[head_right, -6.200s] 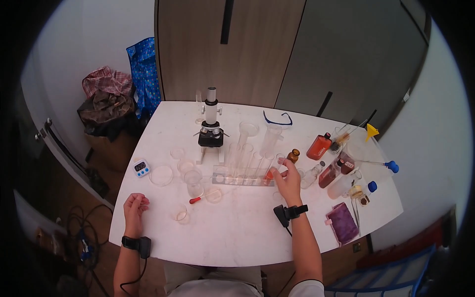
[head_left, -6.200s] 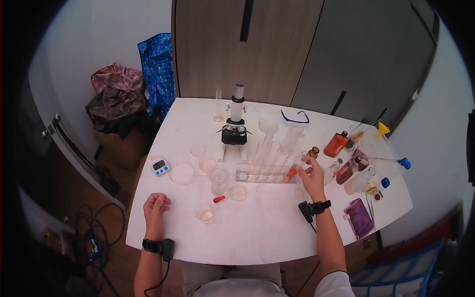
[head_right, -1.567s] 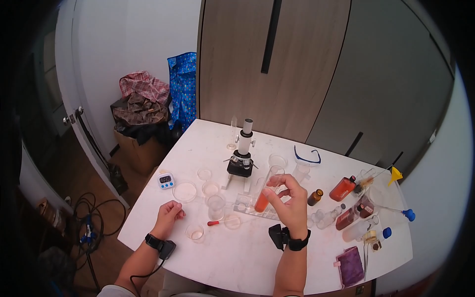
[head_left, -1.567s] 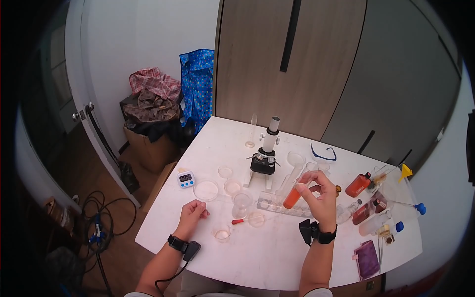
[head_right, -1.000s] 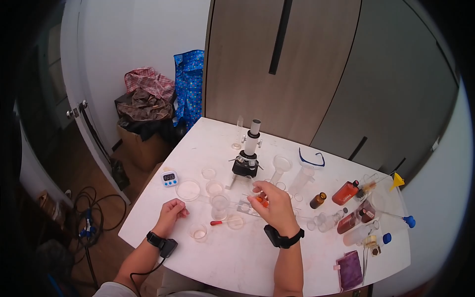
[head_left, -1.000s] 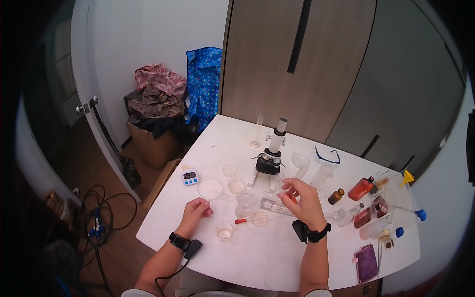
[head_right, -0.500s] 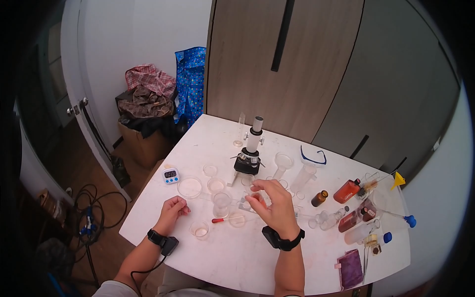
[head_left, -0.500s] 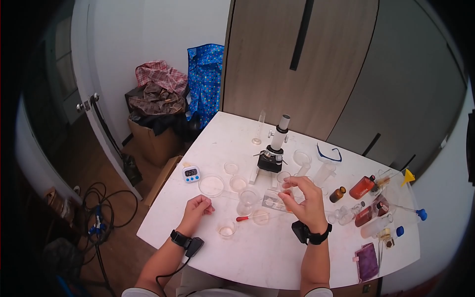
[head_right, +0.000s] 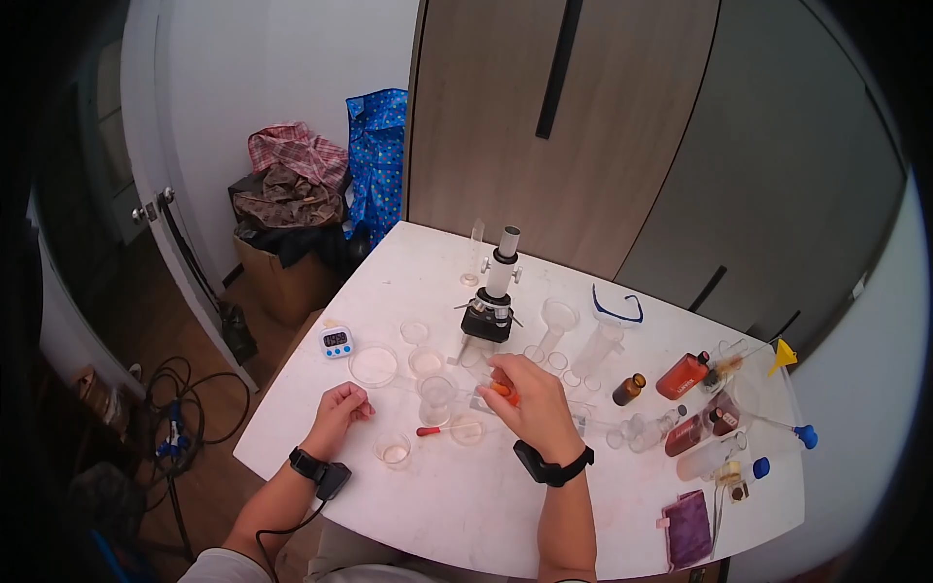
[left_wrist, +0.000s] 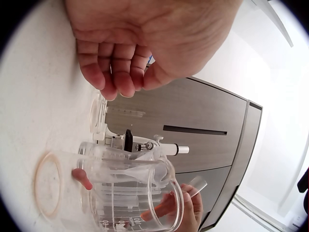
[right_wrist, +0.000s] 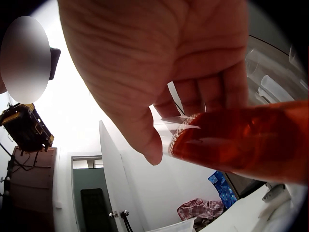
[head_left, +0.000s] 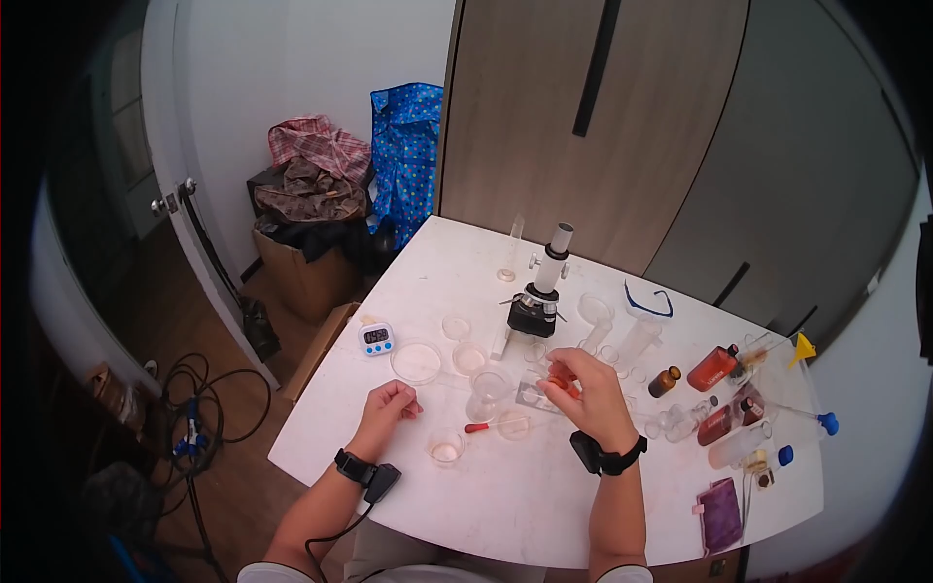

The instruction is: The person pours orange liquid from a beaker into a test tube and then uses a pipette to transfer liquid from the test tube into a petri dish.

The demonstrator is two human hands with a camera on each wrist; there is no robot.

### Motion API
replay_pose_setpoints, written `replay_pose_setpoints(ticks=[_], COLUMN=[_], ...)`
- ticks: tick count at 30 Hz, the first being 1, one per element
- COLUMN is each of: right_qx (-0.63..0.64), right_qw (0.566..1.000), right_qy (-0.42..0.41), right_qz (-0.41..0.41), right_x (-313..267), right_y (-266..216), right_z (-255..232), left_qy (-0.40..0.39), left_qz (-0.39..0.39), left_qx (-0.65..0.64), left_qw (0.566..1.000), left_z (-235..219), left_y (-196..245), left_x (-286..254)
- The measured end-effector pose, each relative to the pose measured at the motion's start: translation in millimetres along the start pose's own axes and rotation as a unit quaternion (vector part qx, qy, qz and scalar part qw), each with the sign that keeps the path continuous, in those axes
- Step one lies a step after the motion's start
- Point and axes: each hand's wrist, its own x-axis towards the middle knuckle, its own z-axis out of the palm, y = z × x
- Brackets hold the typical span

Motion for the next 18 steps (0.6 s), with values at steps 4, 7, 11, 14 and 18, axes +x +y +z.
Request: replay_pose_setpoints(ticks=[4, 7, 11, 14, 18], right_qx=[-0.01, -0.006, -0.009, -0.009, -0.012], right_qw=[1.0, 1.0, 1.0, 0.999, 0.998], right_qy=[-0.004, -0.005, -0.025, -0.037, -0.054], right_qz=[-0.018, -0.023, -0.013, -0.01, -0.001], right_x=[1.0, 1.9, 1.2, 1.1, 1.4], right_y=[4.2, 3.9, 5.9, 5.5, 5.6], right_z=[6.3, 9.3, 10.2, 11.1, 12.0], left_qy=[-0.009, -0.011, -0.013, -0.01, -0.015], left_qz=[0.001, 0.002, -0.002, -0.007, -0.008], left_qx=[0.004, -0.009, -0.012, -0.015, -0.023], left_qw=[1.0, 1.0, 1.0, 1.0, 1.0], left_z=[-3.7, -4.6, -4.7, -4.8, -6.2], left_y=[-4.0, -2.6, -3.4, -2.3, -4.2], left_x=[1.8, 1.6, 2.6, 1.7, 3.0])
